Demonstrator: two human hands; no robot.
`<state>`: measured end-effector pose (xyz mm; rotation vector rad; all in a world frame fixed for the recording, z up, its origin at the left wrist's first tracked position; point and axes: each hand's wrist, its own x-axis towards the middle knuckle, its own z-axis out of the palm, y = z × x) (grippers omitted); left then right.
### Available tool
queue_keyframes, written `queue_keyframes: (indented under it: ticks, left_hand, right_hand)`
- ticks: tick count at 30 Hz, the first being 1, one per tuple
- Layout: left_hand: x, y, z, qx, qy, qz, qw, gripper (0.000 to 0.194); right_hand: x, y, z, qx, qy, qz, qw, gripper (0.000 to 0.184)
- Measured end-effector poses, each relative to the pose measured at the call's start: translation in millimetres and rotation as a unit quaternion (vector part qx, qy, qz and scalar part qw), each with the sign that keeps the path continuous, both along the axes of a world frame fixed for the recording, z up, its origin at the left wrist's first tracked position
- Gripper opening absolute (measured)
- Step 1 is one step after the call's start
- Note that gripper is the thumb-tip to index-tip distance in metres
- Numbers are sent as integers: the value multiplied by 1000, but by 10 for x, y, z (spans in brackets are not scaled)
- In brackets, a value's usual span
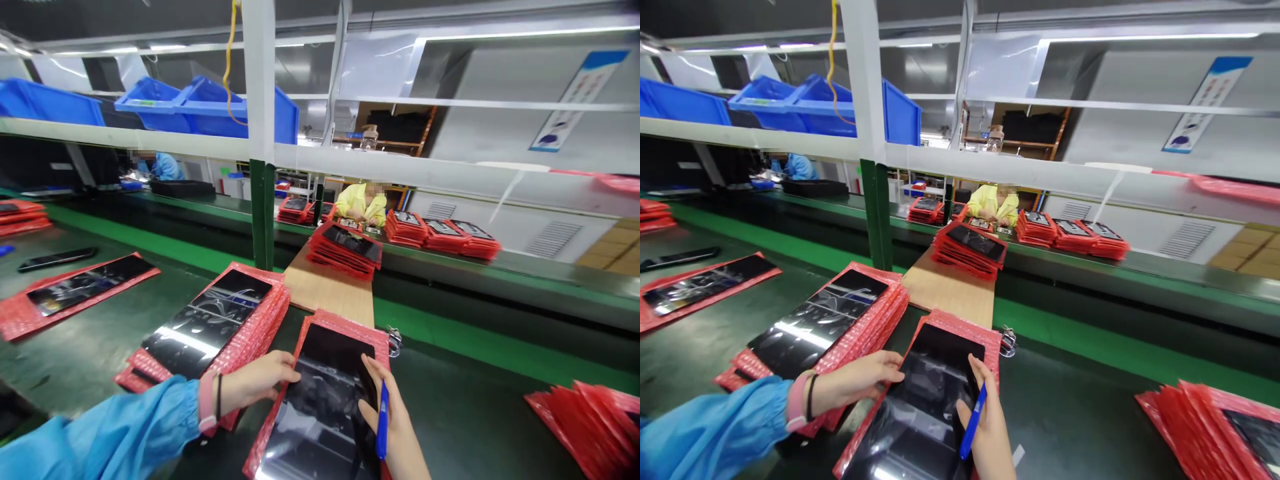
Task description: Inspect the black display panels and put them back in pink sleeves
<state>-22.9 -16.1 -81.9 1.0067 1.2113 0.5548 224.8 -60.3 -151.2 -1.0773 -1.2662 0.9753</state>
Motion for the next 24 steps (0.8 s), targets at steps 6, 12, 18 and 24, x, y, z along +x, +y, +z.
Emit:
queue_keyframes:
  ticks: [6, 12, 18, 24]
  left_hand:
    - [-7, -16, 241, -5, 32, -7, 999, 33]
    - [9, -48, 389, 23, -41, -3, 999, 31]
    - [248, 15, 272, 42, -163, -33, 985, 29]
    - [6, 31, 224, 95, -132, 37, 986, 44]
  right_hand:
    - [21, -50, 57, -27, 49, 0, 998, 42]
    - [-5, -86, 54, -36, 88, -7, 995, 39]
    - [127, 10, 233, -9, 39, -47, 998, 39]
    - [809, 811, 309, -29, -17, -211, 977, 33]
